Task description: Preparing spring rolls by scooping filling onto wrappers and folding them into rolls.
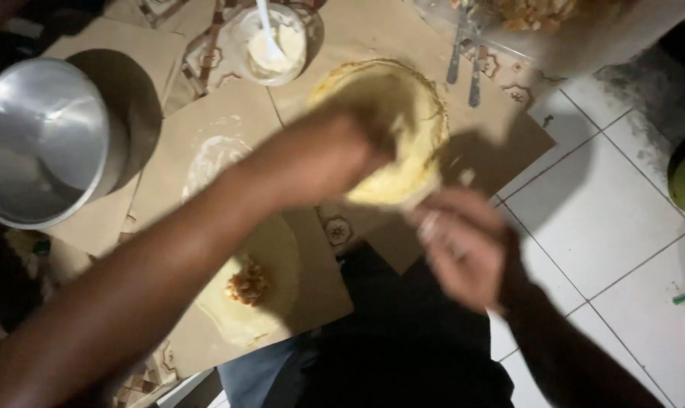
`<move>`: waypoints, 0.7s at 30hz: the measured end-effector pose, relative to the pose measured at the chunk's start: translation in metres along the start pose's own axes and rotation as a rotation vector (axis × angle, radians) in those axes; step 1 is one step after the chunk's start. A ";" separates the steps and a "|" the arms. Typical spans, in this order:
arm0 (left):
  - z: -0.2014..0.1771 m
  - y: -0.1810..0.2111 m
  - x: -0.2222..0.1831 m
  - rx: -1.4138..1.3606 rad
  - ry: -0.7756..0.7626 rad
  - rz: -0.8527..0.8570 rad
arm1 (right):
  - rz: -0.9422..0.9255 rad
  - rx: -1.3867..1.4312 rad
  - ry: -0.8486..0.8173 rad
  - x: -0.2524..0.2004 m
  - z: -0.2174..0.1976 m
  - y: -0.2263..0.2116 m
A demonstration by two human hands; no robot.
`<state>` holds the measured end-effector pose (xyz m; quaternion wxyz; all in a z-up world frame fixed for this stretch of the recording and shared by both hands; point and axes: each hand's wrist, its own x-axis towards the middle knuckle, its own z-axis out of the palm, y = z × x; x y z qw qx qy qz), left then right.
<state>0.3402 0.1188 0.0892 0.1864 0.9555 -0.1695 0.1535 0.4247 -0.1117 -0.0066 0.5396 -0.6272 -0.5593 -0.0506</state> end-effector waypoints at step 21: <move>0.027 0.028 -0.190 -0.114 -0.054 -0.184 | 0.107 0.151 -0.726 -0.022 0.092 -0.111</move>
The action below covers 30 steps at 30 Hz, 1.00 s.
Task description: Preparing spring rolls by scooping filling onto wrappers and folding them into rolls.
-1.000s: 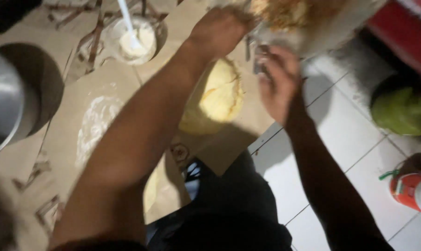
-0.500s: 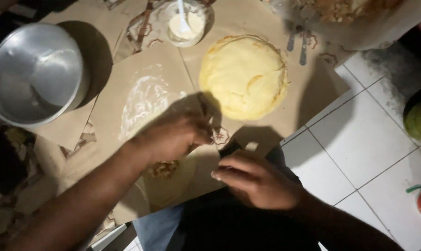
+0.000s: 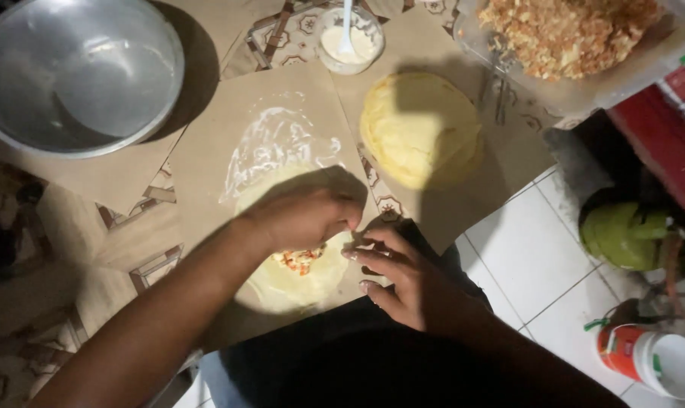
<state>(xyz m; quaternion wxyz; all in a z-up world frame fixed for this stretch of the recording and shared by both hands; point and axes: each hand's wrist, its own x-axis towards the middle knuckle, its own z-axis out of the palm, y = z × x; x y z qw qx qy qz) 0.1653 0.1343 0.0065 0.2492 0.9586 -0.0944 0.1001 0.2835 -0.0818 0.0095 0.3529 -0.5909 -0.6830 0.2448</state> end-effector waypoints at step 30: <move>-0.005 0.010 -0.103 -0.221 0.234 -0.220 | -0.036 0.223 -0.227 0.036 0.033 -0.044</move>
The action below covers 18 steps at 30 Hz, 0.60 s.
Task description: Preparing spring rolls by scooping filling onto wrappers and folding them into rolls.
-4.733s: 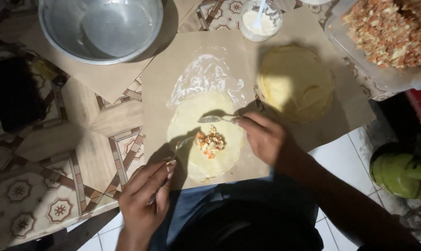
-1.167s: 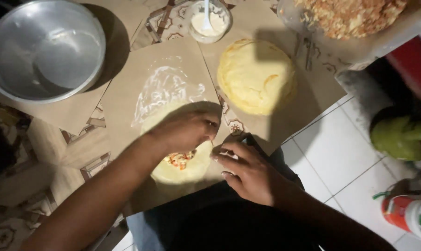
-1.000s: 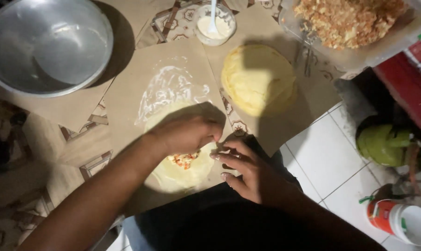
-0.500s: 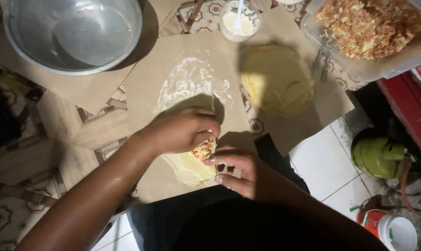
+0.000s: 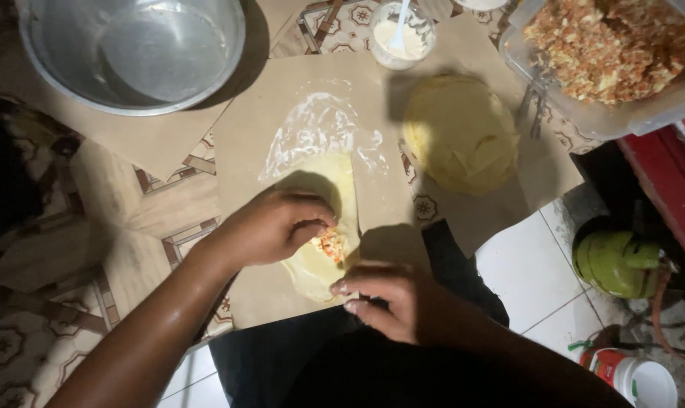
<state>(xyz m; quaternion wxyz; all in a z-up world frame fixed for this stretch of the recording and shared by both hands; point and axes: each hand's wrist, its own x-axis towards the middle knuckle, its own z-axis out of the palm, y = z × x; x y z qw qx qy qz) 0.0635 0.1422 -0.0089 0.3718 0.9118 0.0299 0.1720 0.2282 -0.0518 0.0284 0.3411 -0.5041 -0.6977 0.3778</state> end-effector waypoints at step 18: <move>-0.019 0.009 -0.074 0.167 0.136 -0.233 | -0.384 -0.921 -0.078 0.040 0.030 0.015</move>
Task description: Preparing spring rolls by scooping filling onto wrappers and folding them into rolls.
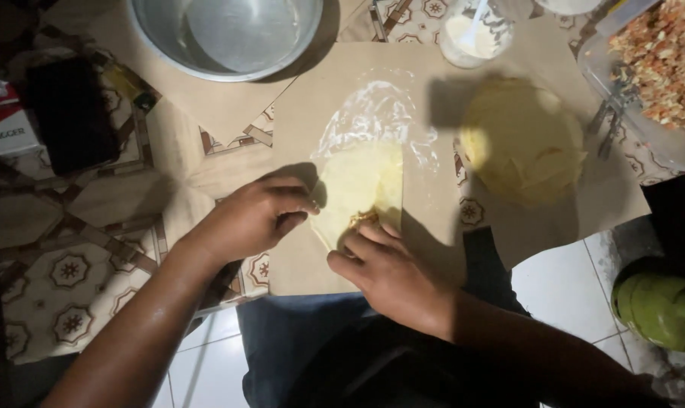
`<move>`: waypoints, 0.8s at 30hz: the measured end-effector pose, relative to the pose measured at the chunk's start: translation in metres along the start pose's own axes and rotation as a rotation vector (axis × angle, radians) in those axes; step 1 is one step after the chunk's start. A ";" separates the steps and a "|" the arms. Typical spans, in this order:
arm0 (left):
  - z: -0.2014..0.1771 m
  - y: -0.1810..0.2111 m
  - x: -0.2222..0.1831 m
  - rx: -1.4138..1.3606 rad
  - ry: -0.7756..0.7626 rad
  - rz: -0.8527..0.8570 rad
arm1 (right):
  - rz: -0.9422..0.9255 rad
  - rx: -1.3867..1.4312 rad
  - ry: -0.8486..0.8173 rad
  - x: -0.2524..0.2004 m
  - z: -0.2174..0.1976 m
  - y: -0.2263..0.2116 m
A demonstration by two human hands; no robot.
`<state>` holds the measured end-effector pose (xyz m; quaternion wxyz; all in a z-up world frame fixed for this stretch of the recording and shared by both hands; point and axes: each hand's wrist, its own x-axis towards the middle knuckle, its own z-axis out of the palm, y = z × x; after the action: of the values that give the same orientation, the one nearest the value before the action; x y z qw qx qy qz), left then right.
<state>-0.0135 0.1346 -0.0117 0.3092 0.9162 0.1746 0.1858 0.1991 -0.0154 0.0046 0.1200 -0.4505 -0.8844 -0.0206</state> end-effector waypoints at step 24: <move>0.007 0.032 0.064 0.118 -0.096 0.136 | 0.374 0.770 0.099 -0.059 -0.025 -0.002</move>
<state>0.0524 0.1349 0.0185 0.2495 0.9503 0.1075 0.1519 0.2356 -0.0669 0.0155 0.3233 -0.5239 -0.7238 0.3117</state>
